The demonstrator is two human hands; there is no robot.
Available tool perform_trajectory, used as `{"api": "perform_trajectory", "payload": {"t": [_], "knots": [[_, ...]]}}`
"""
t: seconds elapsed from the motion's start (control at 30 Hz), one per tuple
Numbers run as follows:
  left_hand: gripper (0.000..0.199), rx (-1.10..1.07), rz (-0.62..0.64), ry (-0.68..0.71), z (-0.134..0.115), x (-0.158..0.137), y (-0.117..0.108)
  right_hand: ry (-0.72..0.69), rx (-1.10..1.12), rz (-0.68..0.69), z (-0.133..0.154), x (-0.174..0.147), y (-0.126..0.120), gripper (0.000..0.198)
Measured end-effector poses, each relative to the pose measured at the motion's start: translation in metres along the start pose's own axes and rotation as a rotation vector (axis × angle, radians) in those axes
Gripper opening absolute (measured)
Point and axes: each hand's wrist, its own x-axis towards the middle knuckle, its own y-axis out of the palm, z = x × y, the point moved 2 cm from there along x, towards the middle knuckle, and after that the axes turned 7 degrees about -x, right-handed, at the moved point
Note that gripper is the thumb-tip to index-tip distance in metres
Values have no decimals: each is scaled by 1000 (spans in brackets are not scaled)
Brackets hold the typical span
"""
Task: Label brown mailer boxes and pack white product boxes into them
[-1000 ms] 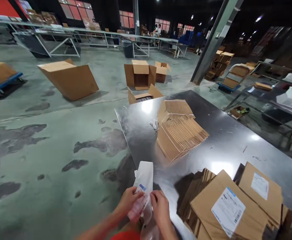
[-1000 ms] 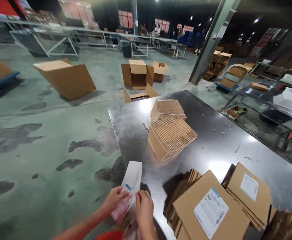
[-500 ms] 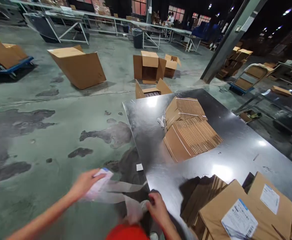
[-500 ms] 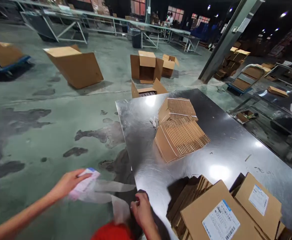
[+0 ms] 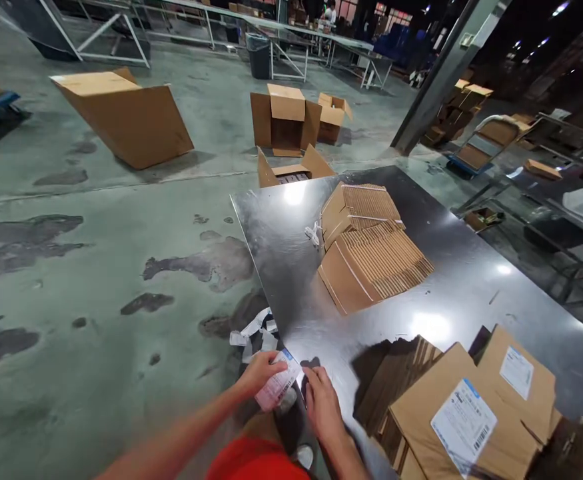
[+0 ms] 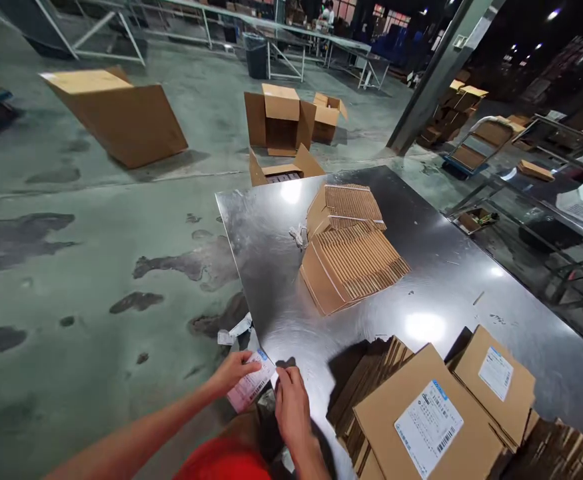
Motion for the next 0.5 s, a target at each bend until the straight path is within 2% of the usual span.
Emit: {"api": "perform_trajectory", "payload": {"t": [0.07,0.17,0.3,0.37,0.43,0.5], "knots": [[36,46,-17,-16,3,2,2,-54,-176,74,4,-1,6,54],[36,134,-51,-40,8,4,2,-29,-346,163,13,4,10,66],[39,300,-110,-31,7,0,-10,52,-351,229,36,4,-4,67],[53,365,-179,73,-5,1,-18,44,-214,113,43,-8,-30,61],[70,386,-308,328,-32,4,-14,53,-91,-152,36,-33,-72,48],[68,362,-312,606,-69,6,10,172,-87,-463,13,-71,-122,34]]}}
